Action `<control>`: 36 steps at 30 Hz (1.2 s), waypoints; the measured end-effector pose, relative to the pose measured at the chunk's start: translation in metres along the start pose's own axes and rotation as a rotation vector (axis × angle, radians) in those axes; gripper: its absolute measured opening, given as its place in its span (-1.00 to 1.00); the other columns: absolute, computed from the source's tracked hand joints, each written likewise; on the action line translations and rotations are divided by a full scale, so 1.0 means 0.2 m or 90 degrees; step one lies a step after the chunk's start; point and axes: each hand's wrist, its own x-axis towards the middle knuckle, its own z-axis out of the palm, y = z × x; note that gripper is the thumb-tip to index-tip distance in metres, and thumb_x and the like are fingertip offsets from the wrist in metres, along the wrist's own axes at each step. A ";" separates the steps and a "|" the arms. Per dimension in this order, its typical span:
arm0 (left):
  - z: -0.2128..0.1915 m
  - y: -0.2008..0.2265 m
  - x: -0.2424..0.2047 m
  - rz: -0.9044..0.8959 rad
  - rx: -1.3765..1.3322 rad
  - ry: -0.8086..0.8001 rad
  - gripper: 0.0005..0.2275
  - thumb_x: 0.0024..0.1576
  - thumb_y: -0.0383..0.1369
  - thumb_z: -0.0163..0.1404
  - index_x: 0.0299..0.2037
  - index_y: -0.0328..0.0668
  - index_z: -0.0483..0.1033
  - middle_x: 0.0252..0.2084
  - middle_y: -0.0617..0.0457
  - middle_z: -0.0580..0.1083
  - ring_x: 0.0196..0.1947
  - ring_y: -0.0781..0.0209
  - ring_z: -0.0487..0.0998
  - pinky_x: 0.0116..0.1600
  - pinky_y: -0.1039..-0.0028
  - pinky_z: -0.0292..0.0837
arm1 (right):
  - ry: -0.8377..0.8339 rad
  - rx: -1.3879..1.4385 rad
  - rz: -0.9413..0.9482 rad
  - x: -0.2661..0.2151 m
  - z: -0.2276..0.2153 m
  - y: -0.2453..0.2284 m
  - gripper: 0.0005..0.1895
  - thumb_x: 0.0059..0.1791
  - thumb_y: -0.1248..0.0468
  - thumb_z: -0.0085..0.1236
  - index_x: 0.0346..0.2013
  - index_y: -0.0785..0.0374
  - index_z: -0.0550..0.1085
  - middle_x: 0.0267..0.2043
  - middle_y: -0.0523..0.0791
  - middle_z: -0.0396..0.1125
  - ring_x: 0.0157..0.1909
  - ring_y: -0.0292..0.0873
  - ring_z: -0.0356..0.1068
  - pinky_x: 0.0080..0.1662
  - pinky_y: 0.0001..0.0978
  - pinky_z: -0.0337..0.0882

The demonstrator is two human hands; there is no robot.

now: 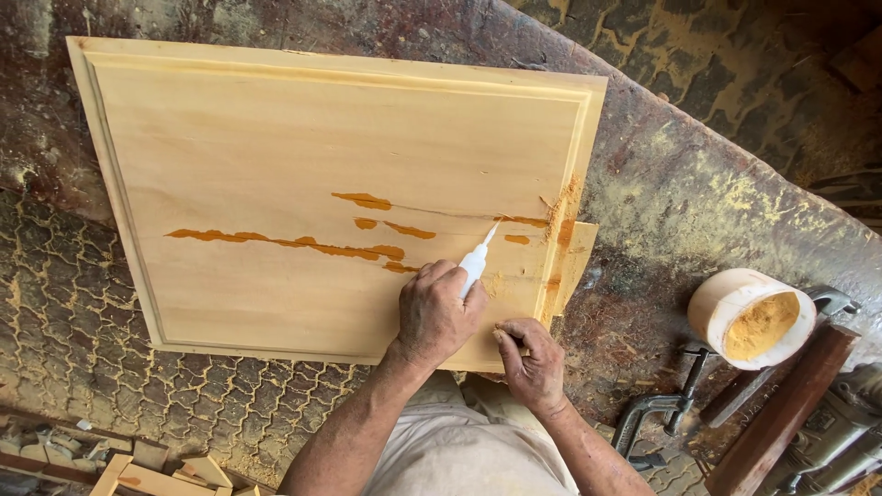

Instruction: Repair cracks and imperfections in a wooden board using glue, sawdust, and sandpaper.

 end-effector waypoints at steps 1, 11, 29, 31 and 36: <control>0.00 -0.01 0.00 -0.003 -0.001 0.003 -0.84 0.04 -0.40 0.14 -0.50 -0.33 0.49 -0.45 -0.12 0.47 -0.37 -0.13 0.54 -0.26 0.09 0.47 | 0.005 0.000 0.007 0.00 0.00 0.00 -0.89 -0.03 0.37 0.24 -0.22 0.27 0.56 -0.24 -0.07 0.49 -0.28 -0.17 0.53 -0.23 -0.39 0.52; -0.19 -0.17 -0.04 -0.034 0.010 0.046 -0.83 0.04 -0.41 0.14 -0.51 -0.33 0.47 -0.45 -0.12 0.47 -0.38 -0.13 0.54 -0.27 0.10 0.47 | 0.007 -0.003 0.038 0.00 0.02 -0.02 -0.90 -0.03 0.38 0.23 -0.22 0.29 0.56 -0.28 -0.06 0.49 -0.35 -0.23 0.52 -0.28 -0.44 0.52; -0.61 -0.53 -0.20 -0.125 -0.005 0.202 -0.81 0.07 -0.39 0.17 -0.49 -0.32 0.46 -0.43 -0.10 0.49 -0.46 -0.07 0.53 -0.34 0.18 0.41 | 0.025 -0.135 -0.063 0.18 0.08 -0.19 -0.91 0.02 0.34 0.24 -0.19 0.27 0.55 -0.30 -0.08 0.50 -0.30 -0.25 0.53 -0.24 -0.44 0.54; -0.64 -0.53 -0.27 -0.170 -0.029 0.182 -0.73 0.10 -0.40 0.21 -0.53 -0.40 0.43 -0.49 -0.12 0.46 -0.52 0.00 0.49 -0.35 0.25 0.36 | 0.077 -0.137 -0.140 0.29 0.09 -0.31 -0.90 0.03 0.37 0.24 -0.17 0.30 0.56 -0.25 -0.03 0.50 -0.25 -0.15 0.54 -0.19 -0.38 0.53; -0.72 -0.36 -0.55 -0.157 -0.468 0.191 -0.86 0.17 -0.53 0.10 -0.10 -0.41 0.53 -0.25 -0.03 0.54 -0.28 0.21 0.54 -0.13 0.41 0.46 | 0.117 -0.222 -0.203 0.27 0.06 -0.40 -0.85 0.00 0.40 0.21 -0.14 0.30 0.58 -0.16 -0.03 0.52 -0.13 -0.05 0.53 -0.08 -0.29 0.52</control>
